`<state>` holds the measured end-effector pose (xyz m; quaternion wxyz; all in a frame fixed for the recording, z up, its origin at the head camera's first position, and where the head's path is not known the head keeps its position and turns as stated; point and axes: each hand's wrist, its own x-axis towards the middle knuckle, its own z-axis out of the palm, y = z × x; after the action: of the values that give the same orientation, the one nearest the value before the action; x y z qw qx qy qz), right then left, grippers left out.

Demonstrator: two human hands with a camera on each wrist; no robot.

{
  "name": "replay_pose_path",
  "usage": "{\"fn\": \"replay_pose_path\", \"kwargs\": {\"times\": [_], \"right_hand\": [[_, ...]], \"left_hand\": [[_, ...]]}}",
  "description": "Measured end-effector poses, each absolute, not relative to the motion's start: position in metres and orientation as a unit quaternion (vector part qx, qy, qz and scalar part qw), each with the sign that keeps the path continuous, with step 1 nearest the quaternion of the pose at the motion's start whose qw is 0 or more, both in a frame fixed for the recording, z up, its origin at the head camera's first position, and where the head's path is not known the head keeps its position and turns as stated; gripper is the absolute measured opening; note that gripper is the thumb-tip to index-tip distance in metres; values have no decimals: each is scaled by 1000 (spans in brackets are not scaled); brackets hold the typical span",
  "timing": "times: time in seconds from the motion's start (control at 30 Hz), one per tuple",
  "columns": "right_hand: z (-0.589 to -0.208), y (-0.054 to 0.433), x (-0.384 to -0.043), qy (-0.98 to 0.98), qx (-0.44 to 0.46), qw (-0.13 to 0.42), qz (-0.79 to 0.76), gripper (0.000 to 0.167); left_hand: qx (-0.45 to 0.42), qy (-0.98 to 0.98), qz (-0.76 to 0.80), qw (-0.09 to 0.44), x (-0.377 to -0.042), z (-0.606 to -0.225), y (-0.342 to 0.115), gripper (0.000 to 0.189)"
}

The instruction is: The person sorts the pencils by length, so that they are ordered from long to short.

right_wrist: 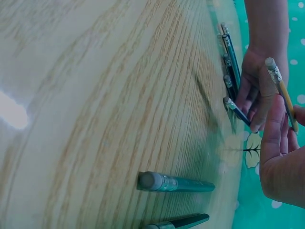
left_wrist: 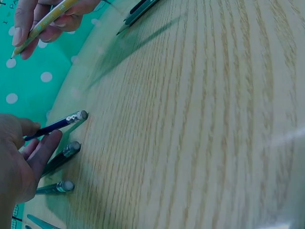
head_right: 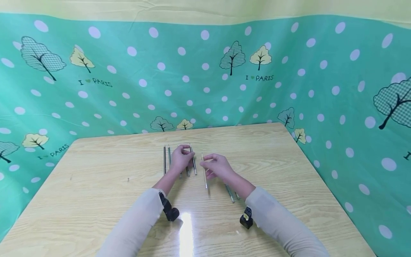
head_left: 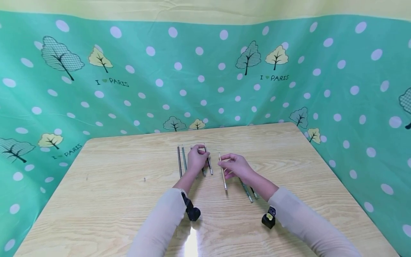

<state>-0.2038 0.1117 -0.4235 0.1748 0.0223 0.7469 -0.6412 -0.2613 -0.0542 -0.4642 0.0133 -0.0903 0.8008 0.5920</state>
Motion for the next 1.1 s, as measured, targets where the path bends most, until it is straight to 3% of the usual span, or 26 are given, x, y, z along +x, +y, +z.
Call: {"fn": "replay_pose_path", "kwargs": {"times": [1.1], "right_hand": [[-421,112,-207,745,25,178,-642,44]], "left_hand": [[-86,857,508,36,-267,-458,-41,38]]}}
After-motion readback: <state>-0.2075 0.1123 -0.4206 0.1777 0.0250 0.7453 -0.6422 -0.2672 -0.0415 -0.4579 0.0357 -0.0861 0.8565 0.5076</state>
